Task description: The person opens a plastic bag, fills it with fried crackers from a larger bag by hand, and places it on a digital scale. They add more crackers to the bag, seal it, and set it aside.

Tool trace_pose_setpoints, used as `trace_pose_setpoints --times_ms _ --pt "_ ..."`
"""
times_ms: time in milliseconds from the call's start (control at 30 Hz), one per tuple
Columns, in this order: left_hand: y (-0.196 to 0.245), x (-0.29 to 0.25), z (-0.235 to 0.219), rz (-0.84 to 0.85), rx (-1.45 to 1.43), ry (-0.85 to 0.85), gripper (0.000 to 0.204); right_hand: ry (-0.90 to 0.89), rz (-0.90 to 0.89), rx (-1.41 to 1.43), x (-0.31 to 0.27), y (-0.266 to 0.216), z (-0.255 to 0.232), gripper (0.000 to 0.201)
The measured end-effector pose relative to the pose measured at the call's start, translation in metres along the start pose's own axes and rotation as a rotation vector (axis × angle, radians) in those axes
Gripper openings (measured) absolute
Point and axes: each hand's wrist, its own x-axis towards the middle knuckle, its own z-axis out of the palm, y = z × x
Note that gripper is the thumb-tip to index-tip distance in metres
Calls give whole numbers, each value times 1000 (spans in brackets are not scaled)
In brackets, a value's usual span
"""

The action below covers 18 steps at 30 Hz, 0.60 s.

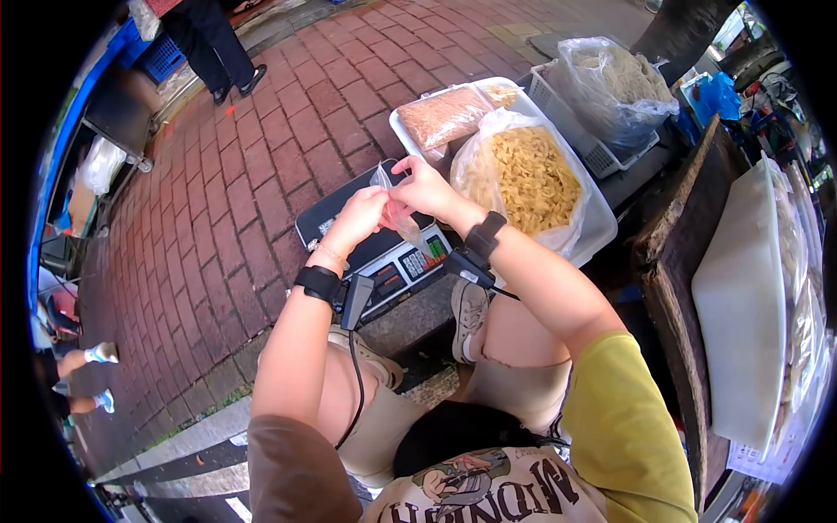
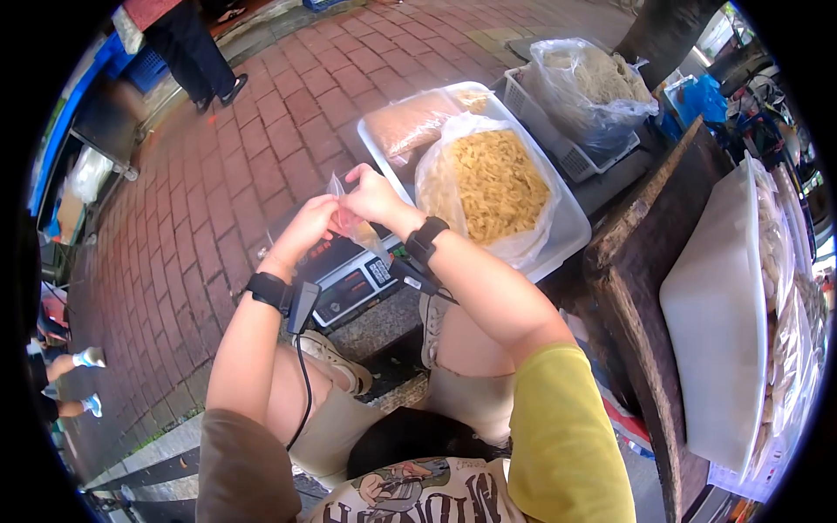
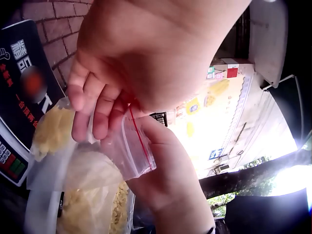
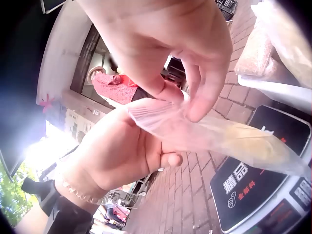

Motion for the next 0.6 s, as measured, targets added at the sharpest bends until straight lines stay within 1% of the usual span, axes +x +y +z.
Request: trace_pose_setpoints --times_ms 67,133,167,200,233,267,300,333,400,467,533,600 --pt "-5 1 -4 -25 44 18 23 -38 -15 36 2 -4 1 49" --pt "-10 3 -8 32 175 43 27 -43 -6 -140 3 -9 1 53" --pt "-12 4 -12 27 174 46 27 55 -99 -277 9 -2 -2 52" --pt "-9 3 -15 9 327 194 30 146 -228 -419 13 1 -8 48" --pt "1 -2 -17 -10 481 340 33 222 -286 -494 21 5 -15 47" --pt "11 -9 -18 -60 563 425 31 298 -343 -570 26 11 -22 46" --pt "11 -9 -22 -67 578 440 31 172 -89 -313 19 -7 -29 45" --pt "9 -8 -28 -74 592 456 30 94 103 -140 12 -24 -37 37" --pt "-2 1 -37 -81 564 438 31 137 127 -53 27 -15 -67 32" --pt "-7 1 -41 -91 537 425 31 520 -177 -371 47 34 -107 35" --pt "-1 -3 -40 -81 578 388 31 946 -73 -898 52 77 -140 36" --pt "-2 -5 -40 -98 606 382 30 1027 253 -951 47 116 -155 32"
